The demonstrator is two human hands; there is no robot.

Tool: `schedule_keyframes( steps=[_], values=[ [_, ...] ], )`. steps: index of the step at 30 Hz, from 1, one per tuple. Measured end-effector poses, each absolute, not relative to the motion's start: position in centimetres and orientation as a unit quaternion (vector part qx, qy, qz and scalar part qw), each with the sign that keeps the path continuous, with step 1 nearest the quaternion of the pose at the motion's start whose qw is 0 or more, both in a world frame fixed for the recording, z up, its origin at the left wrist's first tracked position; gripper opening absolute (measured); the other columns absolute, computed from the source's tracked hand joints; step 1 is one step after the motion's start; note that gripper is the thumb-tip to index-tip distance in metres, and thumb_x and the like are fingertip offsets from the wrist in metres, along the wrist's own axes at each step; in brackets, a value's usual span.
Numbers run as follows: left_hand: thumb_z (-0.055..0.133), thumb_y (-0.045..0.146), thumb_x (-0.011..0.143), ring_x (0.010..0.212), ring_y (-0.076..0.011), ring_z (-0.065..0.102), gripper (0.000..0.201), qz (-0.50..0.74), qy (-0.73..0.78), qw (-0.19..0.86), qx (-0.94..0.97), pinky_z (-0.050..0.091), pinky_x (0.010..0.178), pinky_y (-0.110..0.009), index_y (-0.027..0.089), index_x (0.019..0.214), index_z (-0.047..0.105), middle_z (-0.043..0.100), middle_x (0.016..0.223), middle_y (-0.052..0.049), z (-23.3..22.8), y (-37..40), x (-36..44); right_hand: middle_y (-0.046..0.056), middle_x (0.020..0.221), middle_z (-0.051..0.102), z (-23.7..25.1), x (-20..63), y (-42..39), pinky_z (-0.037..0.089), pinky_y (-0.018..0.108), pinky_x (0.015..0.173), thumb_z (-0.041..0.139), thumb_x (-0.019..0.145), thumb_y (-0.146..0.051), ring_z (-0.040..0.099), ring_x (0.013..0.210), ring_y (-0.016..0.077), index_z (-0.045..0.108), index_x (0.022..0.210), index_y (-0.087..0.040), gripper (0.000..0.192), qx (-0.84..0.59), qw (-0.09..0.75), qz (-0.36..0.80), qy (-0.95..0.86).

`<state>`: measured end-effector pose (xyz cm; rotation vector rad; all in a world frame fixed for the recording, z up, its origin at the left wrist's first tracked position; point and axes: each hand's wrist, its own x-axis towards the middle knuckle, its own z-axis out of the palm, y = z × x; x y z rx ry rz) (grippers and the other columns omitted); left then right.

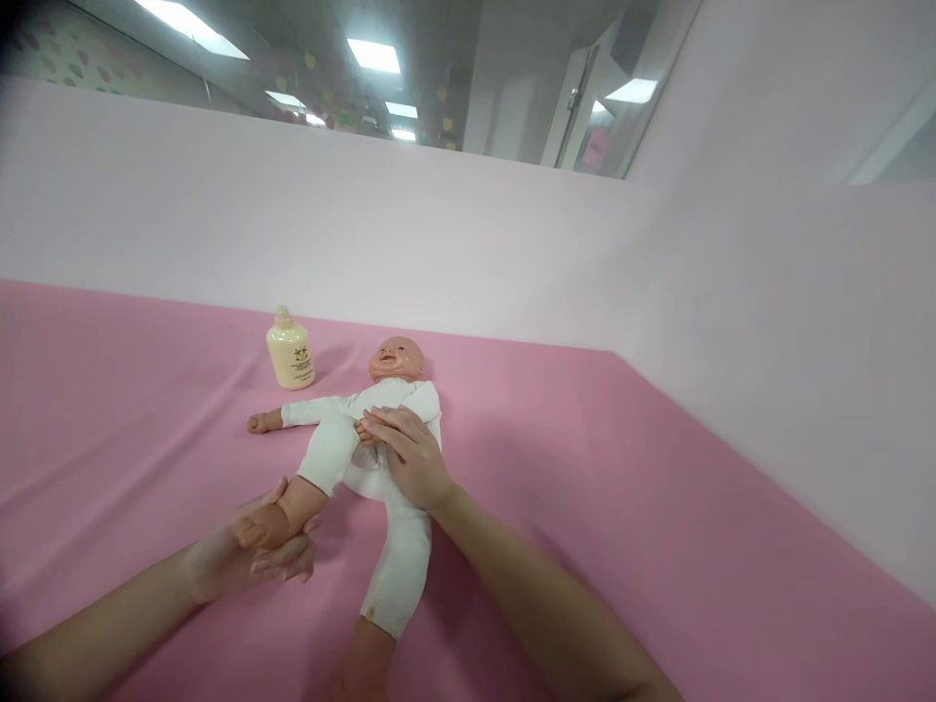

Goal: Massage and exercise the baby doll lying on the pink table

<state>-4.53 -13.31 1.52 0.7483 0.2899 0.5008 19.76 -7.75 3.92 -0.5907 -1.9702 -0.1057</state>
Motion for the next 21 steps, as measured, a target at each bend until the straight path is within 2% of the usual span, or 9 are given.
schedule_keyframes(
  steps=[7,12,17,21],
  values=[
    [0.035,0.068,0.090,0.053,-0.0163,0.047,0.062,0.235,0.151,0.885,0.373,0.042,0.077,-0.038,0.014,0.084,0.065,0.038,0.045,0.005,1.5,-13.4,-4.5,0.004,0.129,0.064,3.9,19.9,-7.7,0.042,0.041,0.112,0.044,0.094,-0.007,0.056,0.125,0.0141,0.052,0.135,-0.032,0.049,-0.248,0.506,-0.039,-0.826],
    [0.036,0.069,0.088,0.057,-0.0198,0.052,0.063,0.187,0.146,0.888,0.394,0.042,0.080,-0.041,0.014,0.084,0.066,0.049,0.047,0.000,1.5,-13.7,-4.7,0.004,0.129,0.063,4.5,20.5,-7.5,0.044,0.041,0.110,0.047,0.094,-0.013,0.057,0.123,0.0167,0.055,0.132,-0.031,0.043,-0.305,0.516,-0.012,-0.801],
    [0.056,0.069,0.078,0.067,-0.0237,0.061,0.060,0.070,0.107,0.885,0.447,0.044,0.081,-0.041,0.012,0.091,0.070,0.066,0.067,-0.007,1.7,-14.3,-5.4,0.010,0.134,0.058,5.8,22.4,-6.1,0.043,0.044,0.110,0.060,0.087,-0.023,0.055,0.125,0.0216,0.052,0.132,-0.025,0.047,-0.410,0.634,0.108,-0.647],
    [0.075,0.054,0.071,0.084,-0.0235,0.064,0.048,0.039,0.139,0.869,0.473,0.045,0.088,-0.039,0.015,0.101,0.071,0.070,0.084,-0.006,1.9,-14.4,-6.0,0.012,0.145,0.047,5.9,25.5,-3.8,0.039,0.043,0.113,0.067,0.080,-0.025,0.048,0.133,0.0212,0.041,0.137,-0.023,0.063,-0.371,0.769,0.206,-0.478]
  ],
)
